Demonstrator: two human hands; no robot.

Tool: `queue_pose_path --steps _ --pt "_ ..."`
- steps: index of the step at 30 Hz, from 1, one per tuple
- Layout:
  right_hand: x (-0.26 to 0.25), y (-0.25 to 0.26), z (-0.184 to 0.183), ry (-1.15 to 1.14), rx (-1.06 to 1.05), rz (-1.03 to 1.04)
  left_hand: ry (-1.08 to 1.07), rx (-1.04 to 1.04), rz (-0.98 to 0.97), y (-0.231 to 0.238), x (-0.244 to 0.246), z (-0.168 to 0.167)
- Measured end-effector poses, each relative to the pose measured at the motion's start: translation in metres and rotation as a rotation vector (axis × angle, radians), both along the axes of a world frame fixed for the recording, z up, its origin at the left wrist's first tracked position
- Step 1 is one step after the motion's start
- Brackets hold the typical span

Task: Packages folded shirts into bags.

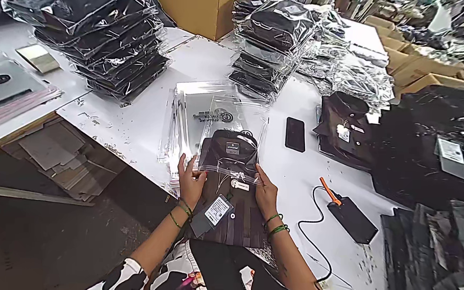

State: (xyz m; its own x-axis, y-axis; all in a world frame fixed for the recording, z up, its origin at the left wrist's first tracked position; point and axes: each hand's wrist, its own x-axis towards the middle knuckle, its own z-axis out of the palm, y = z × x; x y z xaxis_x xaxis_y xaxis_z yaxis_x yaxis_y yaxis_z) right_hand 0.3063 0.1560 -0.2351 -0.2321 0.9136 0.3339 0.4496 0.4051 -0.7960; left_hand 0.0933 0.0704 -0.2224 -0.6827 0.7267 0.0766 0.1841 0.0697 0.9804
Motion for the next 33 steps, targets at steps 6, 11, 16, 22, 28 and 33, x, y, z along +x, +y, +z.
queue_pose_path --steps 6,11,16,22,28,33 --pt "0.01 -0.016 0.012 0.048 -0.139 0.047 -0.257 0.12 0.059 -0.03 0.018 -0.001" --pt "0.04 -0.083 0.017 0.094 -0.319 0.122 -0.375 -0.063 -0.039 -0.125 0.027 0.016" --pt "0.038 -0.12 0.033 0.669 -0.873 -0.135 -0.433 -0.271 -0.186 -0.157 0.015 0.021" --pt "0.024 -0.125 0.049 1.31 -1.127 -0.236 -1.095 -0.308 -0.474 -0.129 0.004 0.053" --pt "0.006 -0.108 0.065 1.299 -1.245 -0.122 -0.187 0.105 -1.007 -0.125 0.012 0.014" --pt "0.006 -0.111 0.074 1.227 -1.173 -0.204 0.584 -0.149 -0.654 -0.101 0.04 0.0"
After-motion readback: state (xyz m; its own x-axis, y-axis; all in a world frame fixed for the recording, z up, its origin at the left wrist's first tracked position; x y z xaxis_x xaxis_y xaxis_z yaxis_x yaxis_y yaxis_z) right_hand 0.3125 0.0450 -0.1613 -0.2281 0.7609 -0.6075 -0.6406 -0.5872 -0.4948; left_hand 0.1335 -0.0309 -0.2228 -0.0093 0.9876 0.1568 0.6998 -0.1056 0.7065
